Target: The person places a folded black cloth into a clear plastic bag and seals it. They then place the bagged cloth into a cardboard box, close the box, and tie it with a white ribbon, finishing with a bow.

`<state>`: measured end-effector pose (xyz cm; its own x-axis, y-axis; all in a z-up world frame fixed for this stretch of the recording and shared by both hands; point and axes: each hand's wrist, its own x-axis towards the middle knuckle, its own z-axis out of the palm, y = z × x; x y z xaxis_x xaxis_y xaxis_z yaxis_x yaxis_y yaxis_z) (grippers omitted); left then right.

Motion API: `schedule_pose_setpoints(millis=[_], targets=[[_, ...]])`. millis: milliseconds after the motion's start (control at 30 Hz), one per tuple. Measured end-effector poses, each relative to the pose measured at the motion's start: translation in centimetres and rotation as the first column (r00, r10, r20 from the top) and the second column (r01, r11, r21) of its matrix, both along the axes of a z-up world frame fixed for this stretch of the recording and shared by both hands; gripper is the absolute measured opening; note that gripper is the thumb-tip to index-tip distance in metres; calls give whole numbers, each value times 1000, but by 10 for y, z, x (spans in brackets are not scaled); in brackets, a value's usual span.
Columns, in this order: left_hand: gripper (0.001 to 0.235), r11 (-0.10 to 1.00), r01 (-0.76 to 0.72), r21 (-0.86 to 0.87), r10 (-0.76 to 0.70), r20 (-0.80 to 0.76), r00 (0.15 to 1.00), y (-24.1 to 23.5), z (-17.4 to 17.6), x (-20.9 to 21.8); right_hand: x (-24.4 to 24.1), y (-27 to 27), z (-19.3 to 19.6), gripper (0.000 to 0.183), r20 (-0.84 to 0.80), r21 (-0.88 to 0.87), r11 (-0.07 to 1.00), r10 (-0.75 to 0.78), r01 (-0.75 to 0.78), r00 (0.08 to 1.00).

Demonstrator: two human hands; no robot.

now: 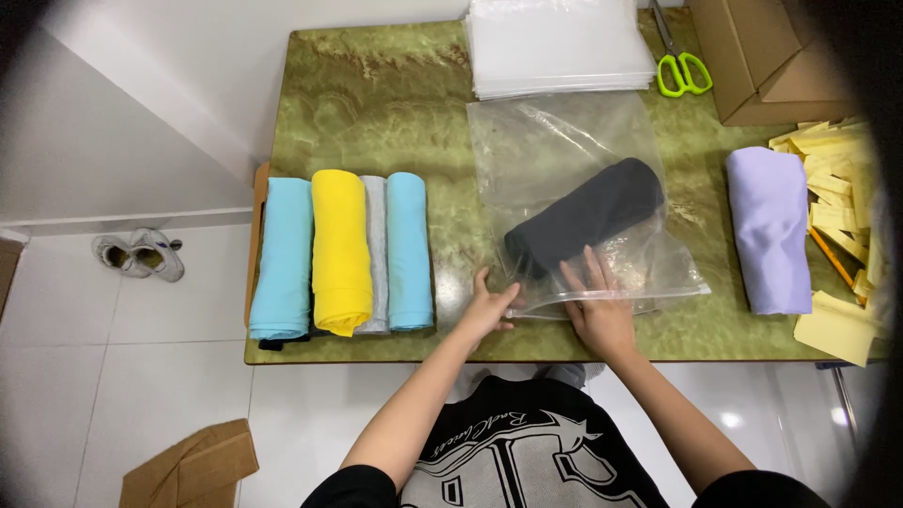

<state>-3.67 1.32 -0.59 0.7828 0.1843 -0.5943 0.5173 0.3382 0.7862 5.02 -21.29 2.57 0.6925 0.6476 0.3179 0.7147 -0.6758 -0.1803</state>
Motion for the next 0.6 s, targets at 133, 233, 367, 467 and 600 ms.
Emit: schedule_pose_setpoints(millis=[133, 233, 367, 467, 600], targets=[[106, 987, -55, -148, 54, -13, 998, -6, -5, 3, 4, 5, -12, 52, -107, 103, 995, 15, -4, 994], [102, 985, -83, -148, 89, 33, 996, -1, -8, 3, 24, 19, -3, 58, -73, 294, 945, -131, 147, 989], [96, 989, -96, -114, 103, 57, 993, 3, -23, 1, 54, 28, 17, 95, -76, -102, 982, -165, 157, 983], [90, 988, -114, -102, 120, 58, 991, 2, -25, 3, 60, 29, 10, 107, -109, -237, 963, -155, 125, 982], [88, 963, -167, -212, 178, 31, 984, -3, -15, 4, 32, 20, 2, 94, -60, -227, 960, -183, 165, 981]])
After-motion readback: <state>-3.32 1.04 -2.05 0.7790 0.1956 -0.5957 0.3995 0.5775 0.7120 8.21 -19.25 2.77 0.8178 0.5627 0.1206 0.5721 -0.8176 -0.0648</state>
